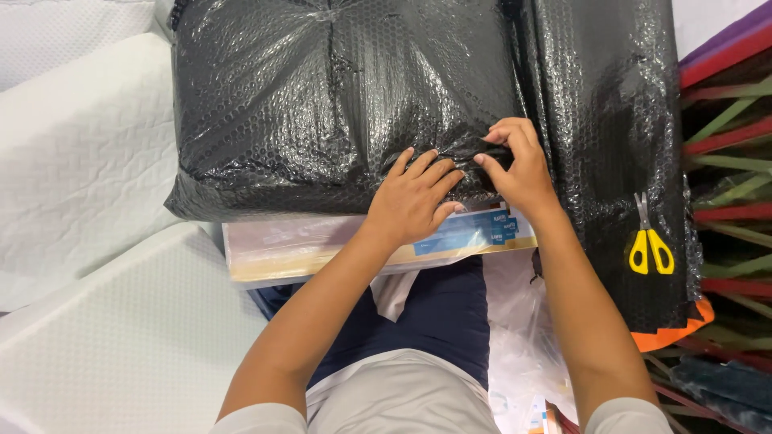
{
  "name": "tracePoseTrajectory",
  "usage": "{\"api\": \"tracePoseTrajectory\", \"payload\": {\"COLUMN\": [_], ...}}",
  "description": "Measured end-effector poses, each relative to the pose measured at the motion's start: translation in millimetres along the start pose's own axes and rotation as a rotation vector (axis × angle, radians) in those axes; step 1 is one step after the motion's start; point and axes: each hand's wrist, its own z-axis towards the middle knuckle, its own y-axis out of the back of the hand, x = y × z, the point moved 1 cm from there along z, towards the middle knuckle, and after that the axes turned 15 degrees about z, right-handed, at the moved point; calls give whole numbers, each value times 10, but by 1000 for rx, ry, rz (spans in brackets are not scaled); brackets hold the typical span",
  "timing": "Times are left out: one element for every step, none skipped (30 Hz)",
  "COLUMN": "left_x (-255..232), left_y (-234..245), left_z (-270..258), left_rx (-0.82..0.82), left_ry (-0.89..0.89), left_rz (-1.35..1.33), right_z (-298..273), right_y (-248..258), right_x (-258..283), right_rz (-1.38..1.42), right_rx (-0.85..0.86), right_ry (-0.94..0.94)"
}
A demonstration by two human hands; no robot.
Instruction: Wrapping large foam pillows in black bubble wrap and securing them with tape using scissors
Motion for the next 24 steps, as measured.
{"api": "tracePoseTrajectory", "payload": {"left_x": [5,4,1,2,2,0,-8,-7,-5,-8,-10,-9,-3,-5,-8,-8,-8,-10,-11,-11,-12,-13,-15,-13], "left_y": [5,5,3,2,-1,-5,-10,-12,-11,-22,-32,-41,-45,-51,-59,-64,-70,-80,-88,-94,-100,-100,-100,-99], "left_z": [1,0,-1,-4,-4,-8,-10,-9,-10,-9,-10,-12,-10,-13,-15,-17,-18,-19,-19,-19,-19,-18,-16,-12], "left_rx": [0,-3,-6,-7,-12,-17,-17,-16,-15,-17,-19,-21,-22,-21,-20,-20,-26,-33,-33,-39,-46,-45,-45,-45], "left_ry": [5,5,6,8,11,12,12,14,16,19,23,27,32,33,34,37,41,44,46,50,53,55,56,57], "left_rz": [1,-8,-17,-17,-21,-27,-30,-27,-24,-22,-28,-32,-30,-35,-41,-41,-51,-62,-63,-61,-59,-60,-65,-69], "right_z": [22,37,49,50,51,43,62,92,122,136,150,168,174,169,165,172,178,179,198,217,235,231,227,225], "right_y": [29,60,92,94,94,95,87,70,52,39,23,2,0,-2,-4,0,5,12,29,45,62,64,68,71], "right_x": [36,69,100,97,82,70,121,169,219,215,209,203,137,67,-4,10,22,34,40,53,66,64,59,55], "right_rz": [1,31,61,60,93,125,123,107,90,90,70,51,52,49,47,47,51,54,53,42,30,30,37,44], "right_rx": [5,16,28,29,55,80,80,119,158,161,182,206,210,225,240,243,250,255,257,269,281,283,279,275], "right_ry": [2,-9,-19,-19,-111,-206,-208,-246,-284,-281,-302,-322,-319,-344,-369,-369,-376,-384,-385,-324,-263,-264,-295,-325]}}
